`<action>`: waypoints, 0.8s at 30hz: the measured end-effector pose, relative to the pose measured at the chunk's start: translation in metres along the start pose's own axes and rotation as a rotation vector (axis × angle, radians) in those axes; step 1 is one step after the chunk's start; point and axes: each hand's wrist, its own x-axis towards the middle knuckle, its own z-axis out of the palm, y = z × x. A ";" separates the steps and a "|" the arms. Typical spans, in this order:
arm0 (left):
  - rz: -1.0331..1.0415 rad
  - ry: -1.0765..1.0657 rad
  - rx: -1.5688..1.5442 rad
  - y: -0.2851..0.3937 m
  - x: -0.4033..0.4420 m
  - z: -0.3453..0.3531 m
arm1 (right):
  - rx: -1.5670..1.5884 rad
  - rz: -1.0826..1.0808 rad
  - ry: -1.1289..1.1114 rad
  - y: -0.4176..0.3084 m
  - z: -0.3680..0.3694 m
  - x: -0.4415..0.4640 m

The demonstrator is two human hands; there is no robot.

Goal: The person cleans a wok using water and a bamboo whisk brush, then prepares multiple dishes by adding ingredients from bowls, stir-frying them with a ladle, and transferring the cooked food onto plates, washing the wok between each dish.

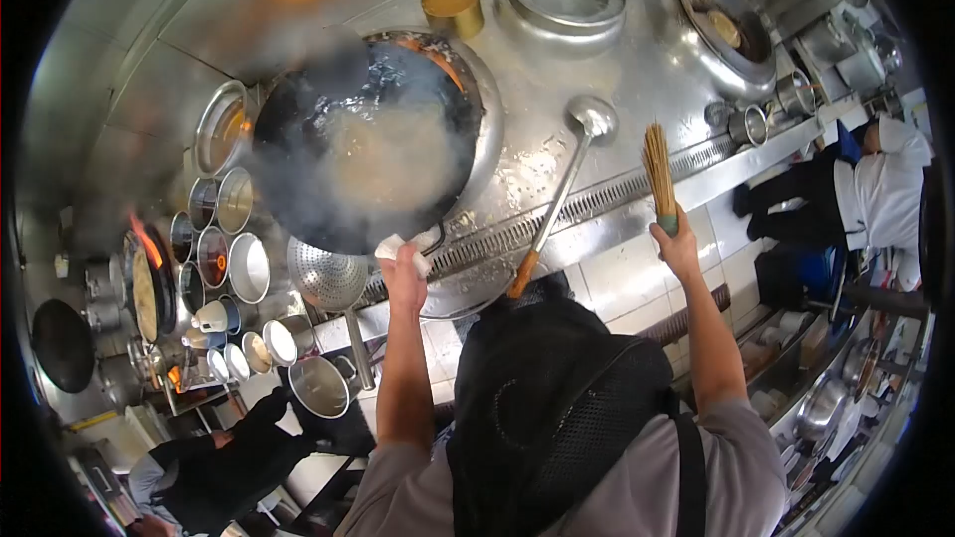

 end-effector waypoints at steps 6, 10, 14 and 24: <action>0.121 0.081 0.026 -0.034 -0.022 0.046 | -0.115 -0.332 0.112 0.002 -0.023 0.023; 0.187 0.160 0.100 -0.032 -0.036 0.079 | -0.116 -0.063 -0.053 0.000 -0.039 0.038; 0.258 0.232 0.224 -0.037 -0.044 0.094 | -0.203 -0.231 0.050 0.025 -0.039 0.043; 0.654 0.423 0.913 -0.067 -0.051 0.104 | 0.552 -0.243 -0.497 -0.154 0.005 0.040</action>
